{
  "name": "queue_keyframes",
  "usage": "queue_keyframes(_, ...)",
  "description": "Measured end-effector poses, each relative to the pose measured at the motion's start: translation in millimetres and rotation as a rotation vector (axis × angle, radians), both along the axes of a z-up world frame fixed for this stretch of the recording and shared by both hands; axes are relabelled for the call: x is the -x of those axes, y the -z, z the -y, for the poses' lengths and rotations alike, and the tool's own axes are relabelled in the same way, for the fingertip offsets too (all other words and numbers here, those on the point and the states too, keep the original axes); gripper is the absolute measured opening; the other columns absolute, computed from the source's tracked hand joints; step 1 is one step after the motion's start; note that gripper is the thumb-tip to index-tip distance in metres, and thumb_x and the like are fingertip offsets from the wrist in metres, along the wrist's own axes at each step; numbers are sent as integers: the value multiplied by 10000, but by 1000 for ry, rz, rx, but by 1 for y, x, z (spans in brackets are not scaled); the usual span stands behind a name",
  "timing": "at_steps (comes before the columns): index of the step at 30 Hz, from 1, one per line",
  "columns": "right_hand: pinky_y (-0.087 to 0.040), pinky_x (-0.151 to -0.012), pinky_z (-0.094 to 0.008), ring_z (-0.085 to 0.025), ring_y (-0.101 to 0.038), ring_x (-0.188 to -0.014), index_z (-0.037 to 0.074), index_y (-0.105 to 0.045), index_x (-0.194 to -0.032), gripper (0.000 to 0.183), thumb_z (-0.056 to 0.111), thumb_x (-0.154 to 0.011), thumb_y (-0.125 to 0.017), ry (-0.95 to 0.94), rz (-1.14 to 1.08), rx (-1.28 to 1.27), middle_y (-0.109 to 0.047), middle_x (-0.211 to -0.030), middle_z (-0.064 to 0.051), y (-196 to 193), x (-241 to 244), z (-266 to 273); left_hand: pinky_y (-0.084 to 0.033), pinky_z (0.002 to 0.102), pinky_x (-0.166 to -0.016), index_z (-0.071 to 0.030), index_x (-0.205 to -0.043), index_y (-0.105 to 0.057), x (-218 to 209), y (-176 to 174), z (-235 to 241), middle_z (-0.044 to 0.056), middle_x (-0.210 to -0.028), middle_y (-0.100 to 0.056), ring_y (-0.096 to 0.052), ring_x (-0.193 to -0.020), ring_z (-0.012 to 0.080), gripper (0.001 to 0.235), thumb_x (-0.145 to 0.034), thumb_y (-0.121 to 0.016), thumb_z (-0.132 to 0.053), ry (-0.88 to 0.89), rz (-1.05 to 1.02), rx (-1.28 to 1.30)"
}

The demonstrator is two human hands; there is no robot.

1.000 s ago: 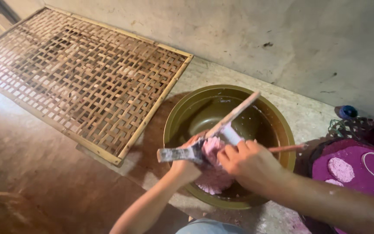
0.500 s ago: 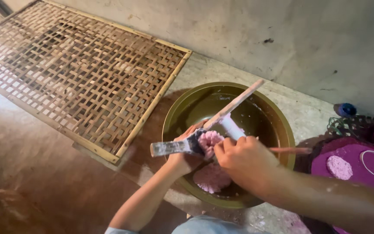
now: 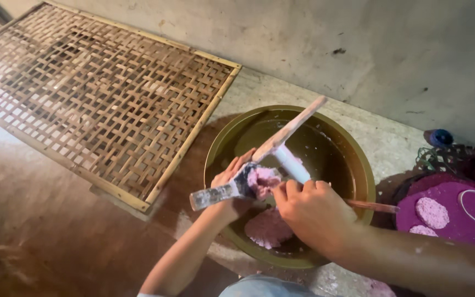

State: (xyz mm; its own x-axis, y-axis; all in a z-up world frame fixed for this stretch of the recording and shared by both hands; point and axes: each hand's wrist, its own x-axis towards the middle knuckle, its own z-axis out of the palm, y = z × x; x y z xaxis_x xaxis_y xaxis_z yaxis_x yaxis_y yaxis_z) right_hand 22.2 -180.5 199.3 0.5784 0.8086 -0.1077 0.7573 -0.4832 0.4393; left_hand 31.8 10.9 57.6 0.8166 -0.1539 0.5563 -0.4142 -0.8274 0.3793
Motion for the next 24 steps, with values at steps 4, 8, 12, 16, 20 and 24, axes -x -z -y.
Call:
queue_keyframes(4,-576,-533,-299,-194,-699,-684,88,-645,-1141,316,69,-830,-586,142,-239,-36,-669,-931,-79,-20,4,50,-543,346,-864,-91,-1324,-615,2,20,-18,150,-1124,-626,-655,-1001,268,498,-894,-722,-318,200,-188,636)
queue_keyframes(8,-550,-616,-315,-158,-692,-719,133,-669,-1205,394,124,-815,-615,173,28,-124,-661,-866,13,-29,-1,96,-538,343,-888,-42,-1400,-595,-9,8,-33,152,-1033,-610,-638,-951,236,434,-1022,-710,-223,308,-325,985)
queue_keyframes(12,-533,-583,-319,-171,-665,-686,90,-672,-1161,323,127,-844,-619,-12,-18,-18,-639,-841,-23,-19,-10,70,-555,323,-853,-50,-1424,-507,-1,0,-13,141,-1237,-667,-695,-992,223,653,-812,-718,-138,175,-191,352)
queue_keyframes(16,-542,-550,-350,-230,-677,-665,55,-649,-1042,170,153,-914,-597,-76,24,102,-653,-825,-70,-37,0,0,-602,380,-733,-3,-1362,-515,-7,10,10,156,-993,-664,-682,-818,260,436,-952,-577,-135,601,-918,2204)
queue_keyframes(20,-562,-552,-355,-226,-711,-677,105,-683,-1124,285,141,-844,-648,90,-105,-140,-685,-857,-61,-56,7,20,-587,282,-695,-89,-1384,-522,-7,44,-2,95,-1041,-690,-675,-844,159,443,-945,-577,-58,469,-829,1634)
queue_keyframes(24,-580,-621,-351,-214,-730,-707,226,-640,-1337,357,234,-982,-602,534,-423,-457,-736,-949,-14,-4,-12,58,-603,221,-707,-87,-1206,-619,-39,66,-22,91,-1064,-693,-695,-812,179,211,-1083,-596,-257,1390,-1044,2393)
